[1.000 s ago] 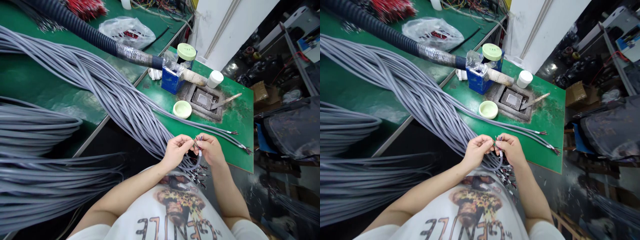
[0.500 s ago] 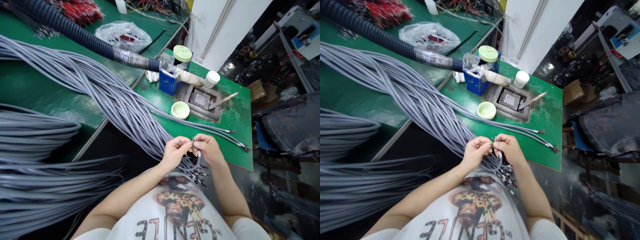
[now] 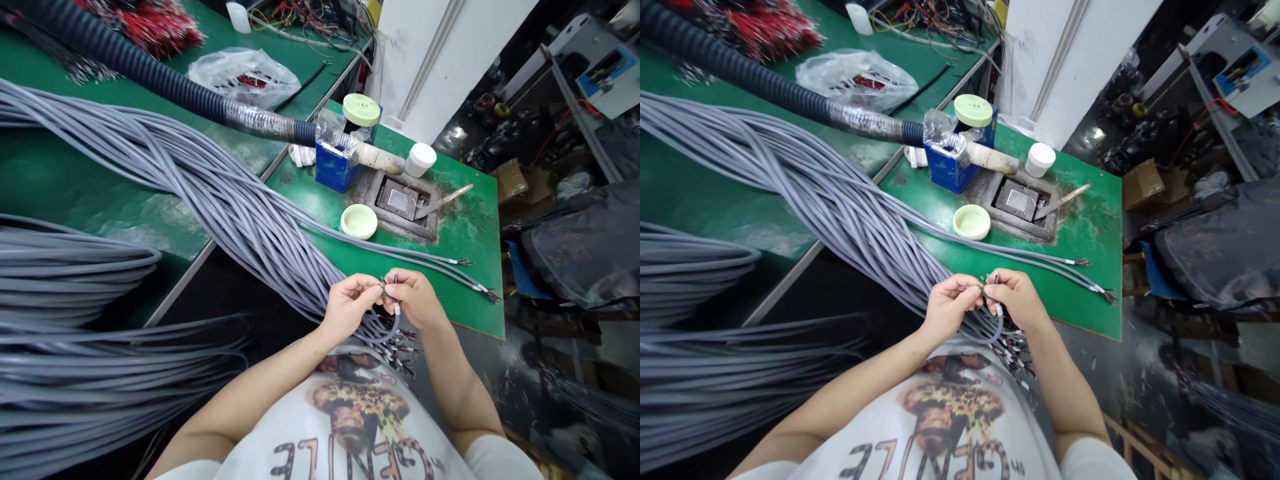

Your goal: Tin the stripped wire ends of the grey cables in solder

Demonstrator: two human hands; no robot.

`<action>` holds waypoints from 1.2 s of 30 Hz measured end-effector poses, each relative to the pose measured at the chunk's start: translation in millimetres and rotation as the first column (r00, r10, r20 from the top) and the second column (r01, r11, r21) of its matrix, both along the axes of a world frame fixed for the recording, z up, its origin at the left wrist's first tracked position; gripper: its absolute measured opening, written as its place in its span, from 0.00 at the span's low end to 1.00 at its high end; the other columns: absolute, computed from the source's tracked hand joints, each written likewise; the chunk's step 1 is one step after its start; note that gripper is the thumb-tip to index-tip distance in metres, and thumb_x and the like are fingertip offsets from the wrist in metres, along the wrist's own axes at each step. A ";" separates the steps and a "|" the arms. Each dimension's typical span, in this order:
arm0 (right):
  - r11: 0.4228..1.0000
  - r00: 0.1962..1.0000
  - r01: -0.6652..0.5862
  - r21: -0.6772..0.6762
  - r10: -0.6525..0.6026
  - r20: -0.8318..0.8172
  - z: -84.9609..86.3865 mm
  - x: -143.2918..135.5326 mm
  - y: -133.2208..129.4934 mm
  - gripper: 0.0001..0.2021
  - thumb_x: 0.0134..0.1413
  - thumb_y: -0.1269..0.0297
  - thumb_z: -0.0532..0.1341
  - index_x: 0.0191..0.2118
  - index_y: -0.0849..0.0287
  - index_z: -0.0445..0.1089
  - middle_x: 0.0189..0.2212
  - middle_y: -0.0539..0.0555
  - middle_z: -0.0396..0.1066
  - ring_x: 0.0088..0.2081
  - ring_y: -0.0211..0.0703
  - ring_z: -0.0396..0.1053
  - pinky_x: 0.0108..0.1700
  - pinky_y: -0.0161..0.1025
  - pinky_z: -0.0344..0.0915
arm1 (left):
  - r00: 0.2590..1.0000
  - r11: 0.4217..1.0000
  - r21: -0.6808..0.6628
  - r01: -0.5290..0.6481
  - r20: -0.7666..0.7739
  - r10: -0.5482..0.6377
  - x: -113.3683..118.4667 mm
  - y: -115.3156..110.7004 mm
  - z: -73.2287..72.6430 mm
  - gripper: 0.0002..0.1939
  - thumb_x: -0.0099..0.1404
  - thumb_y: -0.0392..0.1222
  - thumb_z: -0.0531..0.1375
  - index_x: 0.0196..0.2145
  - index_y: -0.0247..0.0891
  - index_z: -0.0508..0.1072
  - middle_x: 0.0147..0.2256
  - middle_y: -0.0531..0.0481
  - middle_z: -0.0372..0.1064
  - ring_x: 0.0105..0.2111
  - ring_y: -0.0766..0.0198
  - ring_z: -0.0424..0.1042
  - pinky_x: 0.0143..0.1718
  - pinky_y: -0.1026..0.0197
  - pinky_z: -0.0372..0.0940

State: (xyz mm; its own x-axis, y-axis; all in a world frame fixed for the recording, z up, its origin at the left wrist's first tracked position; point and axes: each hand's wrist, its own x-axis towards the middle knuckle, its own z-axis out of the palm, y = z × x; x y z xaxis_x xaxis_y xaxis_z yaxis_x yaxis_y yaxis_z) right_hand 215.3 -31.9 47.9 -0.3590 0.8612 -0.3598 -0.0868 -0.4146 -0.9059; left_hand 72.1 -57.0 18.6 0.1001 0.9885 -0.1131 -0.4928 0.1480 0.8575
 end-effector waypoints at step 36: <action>0.944 0.952 0.210 0.253 -0.257 0.168 -2.2 -5.2 -9.1 0.10 0.52 0.63 0.62 0.24 0.58 0.66 0.16 0.45 0.64 0.18 0.33 0.59 0.24 0.34 0.56 | 0.989 0.981 -0.195 -0.003 0.142 0.031 9.6 2.9 -5.2 0.12 0.53 0.45 0.68 0.33 0.35 0.76 0.21 0.55 0.70 0.18 0.75 0.62 0.21 0.71 0.56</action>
